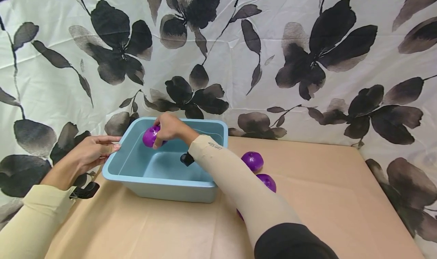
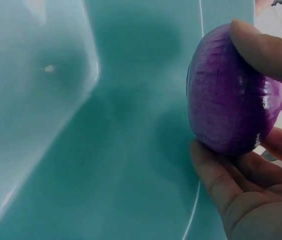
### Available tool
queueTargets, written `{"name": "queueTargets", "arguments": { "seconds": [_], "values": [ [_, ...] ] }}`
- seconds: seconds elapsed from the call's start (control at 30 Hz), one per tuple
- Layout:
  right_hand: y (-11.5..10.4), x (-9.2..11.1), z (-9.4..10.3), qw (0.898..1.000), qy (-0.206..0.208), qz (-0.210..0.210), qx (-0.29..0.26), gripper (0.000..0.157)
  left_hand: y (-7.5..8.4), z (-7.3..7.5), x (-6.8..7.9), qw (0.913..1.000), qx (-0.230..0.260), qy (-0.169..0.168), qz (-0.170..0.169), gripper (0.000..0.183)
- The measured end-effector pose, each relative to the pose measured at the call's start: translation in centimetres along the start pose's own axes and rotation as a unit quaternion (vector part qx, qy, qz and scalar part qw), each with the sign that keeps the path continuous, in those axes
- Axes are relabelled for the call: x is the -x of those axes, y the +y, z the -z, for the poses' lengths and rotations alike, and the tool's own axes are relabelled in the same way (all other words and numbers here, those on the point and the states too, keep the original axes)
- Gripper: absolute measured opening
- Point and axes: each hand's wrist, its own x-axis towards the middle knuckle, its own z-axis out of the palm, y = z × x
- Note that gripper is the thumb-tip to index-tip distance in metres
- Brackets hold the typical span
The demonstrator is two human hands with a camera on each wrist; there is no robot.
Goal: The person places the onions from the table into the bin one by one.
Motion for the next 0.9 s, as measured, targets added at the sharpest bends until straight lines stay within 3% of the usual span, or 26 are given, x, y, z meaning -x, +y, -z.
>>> {"name": "queueTargets", "arguments": {
  "seconds": [0.23, 0.9],
  "values": [
    [0.0, -0.7, -0.6, 1.000, -0.013, 0.009, 0.013, 0.074, 0.2, 0.0, 0.1, 1.0000, -0.002, 0.003, 0.001, 0.061],
    [0.8, -1.4, -2.8, 0.996, -0.064, -0.024, 0.064, 0.078, 0.3, -0.3, 0.2, 1.0000, 0.002, 0.007, 0.002, 0.061]
  ]
}}
